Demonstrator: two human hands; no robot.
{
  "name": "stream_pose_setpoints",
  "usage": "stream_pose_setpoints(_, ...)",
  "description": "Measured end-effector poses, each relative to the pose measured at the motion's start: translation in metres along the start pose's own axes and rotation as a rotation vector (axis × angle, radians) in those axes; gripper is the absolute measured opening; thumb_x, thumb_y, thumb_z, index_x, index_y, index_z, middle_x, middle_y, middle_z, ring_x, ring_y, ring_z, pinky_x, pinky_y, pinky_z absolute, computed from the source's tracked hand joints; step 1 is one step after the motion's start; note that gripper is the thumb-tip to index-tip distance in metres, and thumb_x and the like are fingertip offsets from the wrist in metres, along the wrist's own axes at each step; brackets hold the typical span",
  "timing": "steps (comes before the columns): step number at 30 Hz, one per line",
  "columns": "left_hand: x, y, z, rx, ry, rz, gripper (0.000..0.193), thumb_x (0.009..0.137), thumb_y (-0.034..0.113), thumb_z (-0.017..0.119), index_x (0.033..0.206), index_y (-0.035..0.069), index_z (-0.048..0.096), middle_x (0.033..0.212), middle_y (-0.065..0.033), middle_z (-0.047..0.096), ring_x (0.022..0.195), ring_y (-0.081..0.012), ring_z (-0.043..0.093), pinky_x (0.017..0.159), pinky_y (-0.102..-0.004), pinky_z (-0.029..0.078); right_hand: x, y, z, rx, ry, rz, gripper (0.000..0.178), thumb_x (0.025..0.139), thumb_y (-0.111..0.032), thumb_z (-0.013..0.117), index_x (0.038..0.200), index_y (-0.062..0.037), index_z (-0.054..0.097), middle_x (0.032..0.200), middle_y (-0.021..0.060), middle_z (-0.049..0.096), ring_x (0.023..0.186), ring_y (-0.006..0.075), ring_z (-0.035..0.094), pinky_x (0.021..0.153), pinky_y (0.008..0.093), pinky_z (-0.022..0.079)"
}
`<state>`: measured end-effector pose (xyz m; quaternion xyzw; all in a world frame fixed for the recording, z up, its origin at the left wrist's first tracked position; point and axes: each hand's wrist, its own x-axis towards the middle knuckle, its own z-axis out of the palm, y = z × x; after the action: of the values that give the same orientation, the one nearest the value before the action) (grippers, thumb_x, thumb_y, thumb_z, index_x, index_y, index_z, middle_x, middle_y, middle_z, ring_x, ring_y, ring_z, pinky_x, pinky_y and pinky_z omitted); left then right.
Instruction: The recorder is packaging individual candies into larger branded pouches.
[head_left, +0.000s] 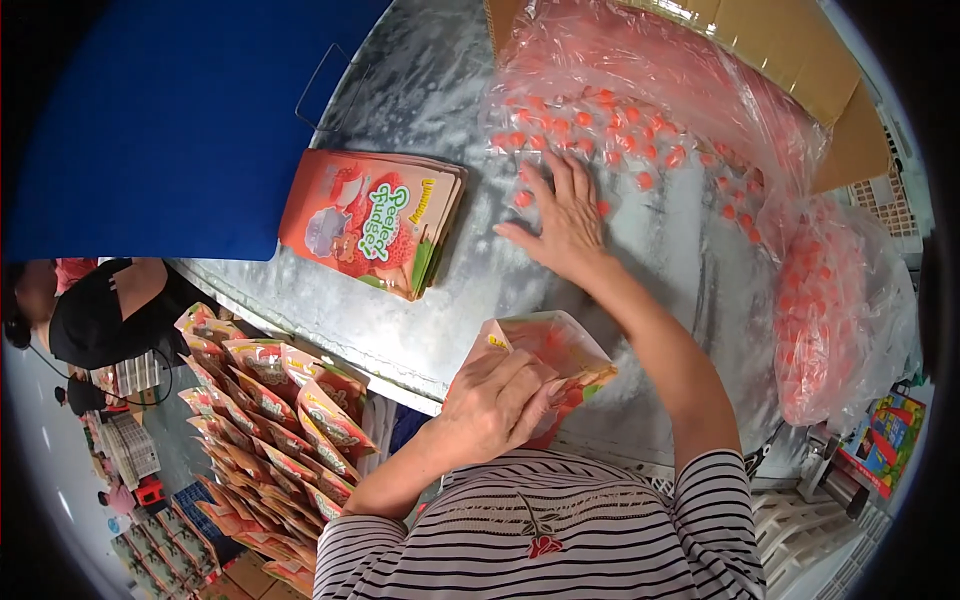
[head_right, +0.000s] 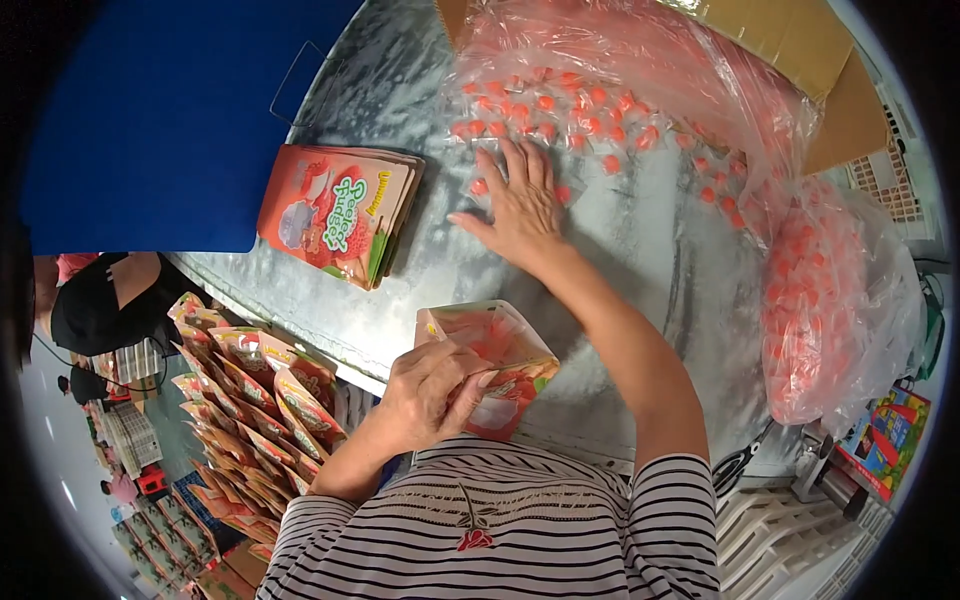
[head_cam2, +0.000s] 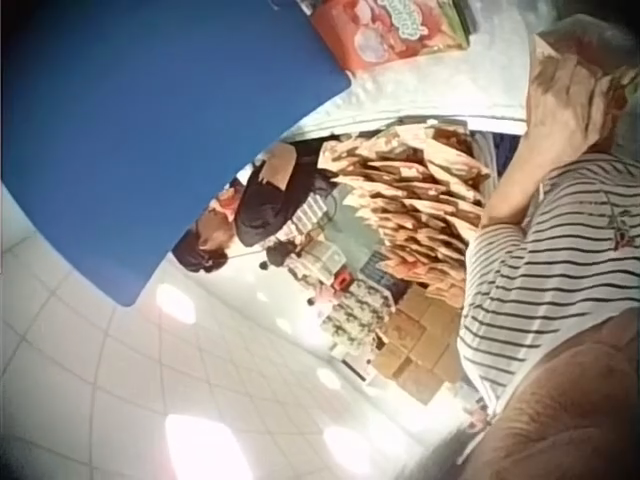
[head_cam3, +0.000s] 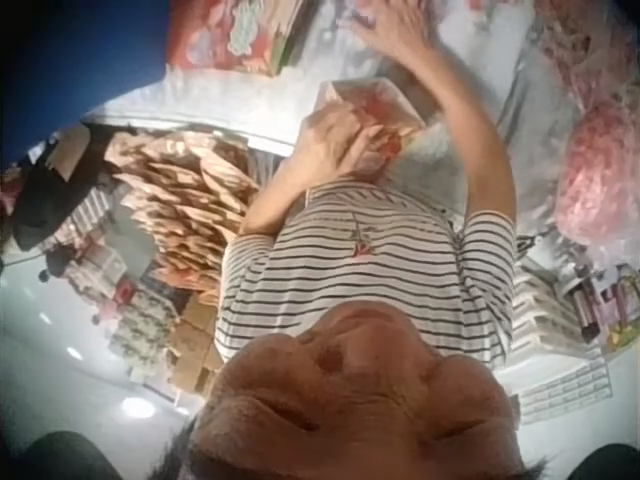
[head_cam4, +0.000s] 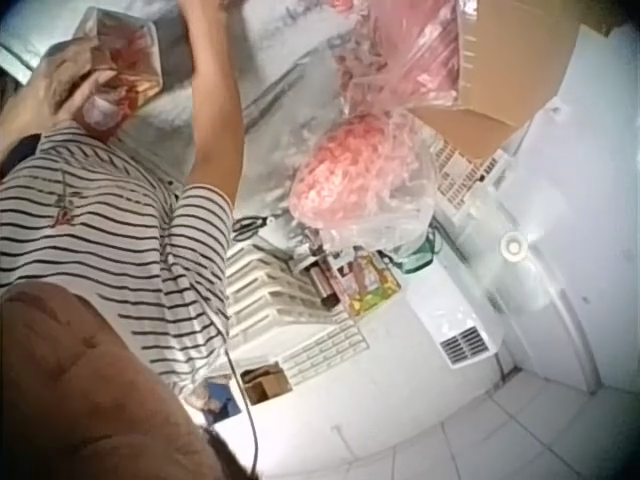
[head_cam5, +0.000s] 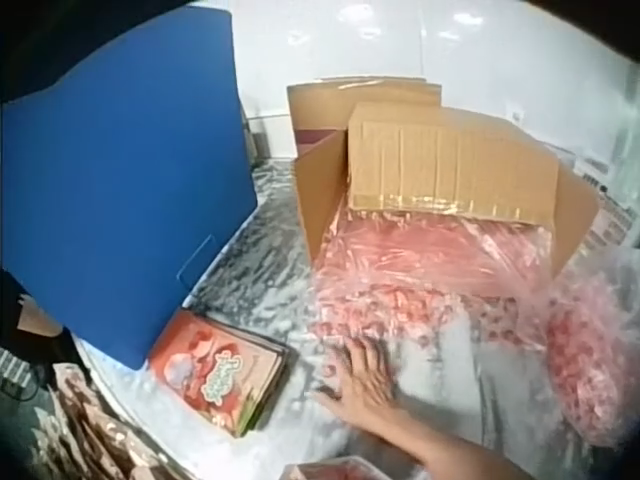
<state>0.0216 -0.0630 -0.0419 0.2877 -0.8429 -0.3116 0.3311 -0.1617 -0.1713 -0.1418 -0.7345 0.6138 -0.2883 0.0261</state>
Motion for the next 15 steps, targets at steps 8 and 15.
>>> stream_pose_setpoints(8,-0.010,0.012,-0.002,0.008,-0.003,-0.024,0.012,0.080,0.000,0.068,0.089,-0.001,0.061,0.077,-0.0123,0.062,0.061,-0.0273,0.059,0.054,-0.0360,0.048,-0.040,-0.003,-0.002,-0.071,-0.009,-0.046,0.037,0.087,-0.023,0.059,0.118,-0.0044,0.055,0.125,0.0132,0.052,0.121,0.0338,0.043,0.108,0.0546,0.024)
stream_pose_setpoints(15,-0.023,0.017,0.001,0.054,-0.025,-0.003,0.010,0.079,0.004,0.067,0.087,0.000,0.062,0.081,-0.0128,0.061,0.066,-0.0291,0.061,0.060,-0.0373,0.049,-0.101,0.000,-0.046,0.010,-0.070,-0.066,0.044,0.082,-0.023,0.063,0.121,-0.0044,0.054,0.131,0.0160,0.048,0.126,0.0361,0.040,0.108,0.0560,0.024)
